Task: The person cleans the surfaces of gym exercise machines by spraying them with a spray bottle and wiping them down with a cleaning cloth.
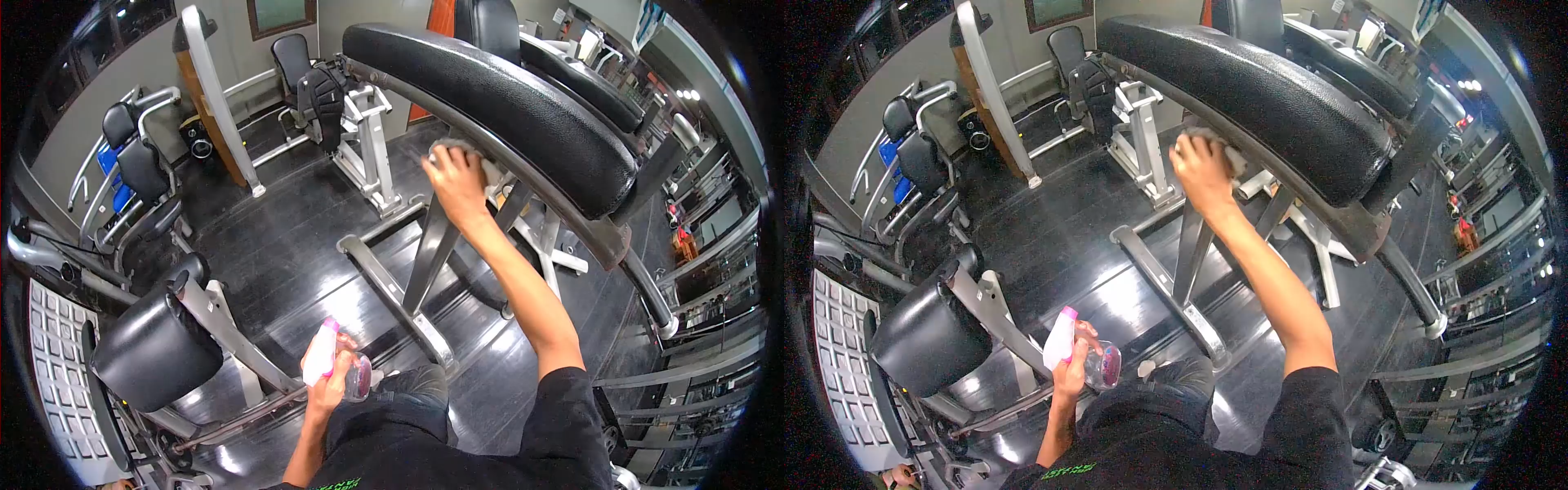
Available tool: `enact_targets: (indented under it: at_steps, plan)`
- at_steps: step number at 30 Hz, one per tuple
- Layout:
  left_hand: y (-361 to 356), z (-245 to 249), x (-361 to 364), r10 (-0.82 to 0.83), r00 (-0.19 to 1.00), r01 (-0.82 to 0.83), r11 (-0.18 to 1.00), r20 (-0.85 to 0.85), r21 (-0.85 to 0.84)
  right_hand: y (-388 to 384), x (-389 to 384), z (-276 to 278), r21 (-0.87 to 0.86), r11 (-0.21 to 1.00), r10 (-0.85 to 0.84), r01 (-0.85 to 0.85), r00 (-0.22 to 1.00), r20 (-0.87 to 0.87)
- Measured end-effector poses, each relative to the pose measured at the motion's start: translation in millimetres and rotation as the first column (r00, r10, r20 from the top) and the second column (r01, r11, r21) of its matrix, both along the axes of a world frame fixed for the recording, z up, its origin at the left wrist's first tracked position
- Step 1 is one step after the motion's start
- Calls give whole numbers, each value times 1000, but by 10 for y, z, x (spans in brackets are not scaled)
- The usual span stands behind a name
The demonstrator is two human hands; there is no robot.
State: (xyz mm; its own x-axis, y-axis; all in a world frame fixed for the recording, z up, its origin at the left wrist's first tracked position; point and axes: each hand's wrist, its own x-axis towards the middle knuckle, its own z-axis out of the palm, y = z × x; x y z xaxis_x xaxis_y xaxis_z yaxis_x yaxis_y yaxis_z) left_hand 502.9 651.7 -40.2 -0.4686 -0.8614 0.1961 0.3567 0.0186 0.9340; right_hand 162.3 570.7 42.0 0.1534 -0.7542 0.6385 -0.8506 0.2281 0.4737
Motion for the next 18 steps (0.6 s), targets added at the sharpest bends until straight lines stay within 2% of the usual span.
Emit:
enact_targets:
  at_steps: [2,3,5,7,9,11,12,13,14,15,17,18]
  plan:
    - [-20,-29,7,14,1000,-14,1000,-2,-13,-35,-53,-372,44,996,83,-83,997,3]
    - [-12,-42,23,29,1000,-29,999,-6,-24,-59,-68,-643,158,985,58,-72,994,91]
    - [-7,-39,59,37,999,-37,999,-8,-35,-113,-171,-1401,209,973,66,-97,986,150]
    - [16,-9,98,48,999,-49,998,-12,-49,-62,-104,-1921,320,947,-17,-41,984,175]
    - [59,40,166,96,994,-94,995,51,-42,23,-74,-2517,391,919,-59,-55,960,275]
    - [91,39,270,89,990,-83,995,110,-57,211,57,-2845,568,821,-209,46,952,225]
    - [109,33,311,74,984,-65,996,163,-61,313,133,-2841,684,727,-313,59,915,253]
    - [120,22,339,76,984,-67,996,162,-62,433,183,-2856,787,614,-418,60,870,260]
    - [126,3,354,73,984,-66,997,163,-48,582,133,-3047,744,667,-519,-43,689,506]
    - [124,-16,351,68,985,-63,997,161,-34,707,63,-3243,672,731,-570,-117,436,696]
    - [118,-72,294,78,993,-79,997,92,6,961,107,-3049,642,749,-559,-162,366,744]
    - [119,-108,253,92,995,-94,994,32,48,1093,128,-2981,560,804,-483,-200,329,812]
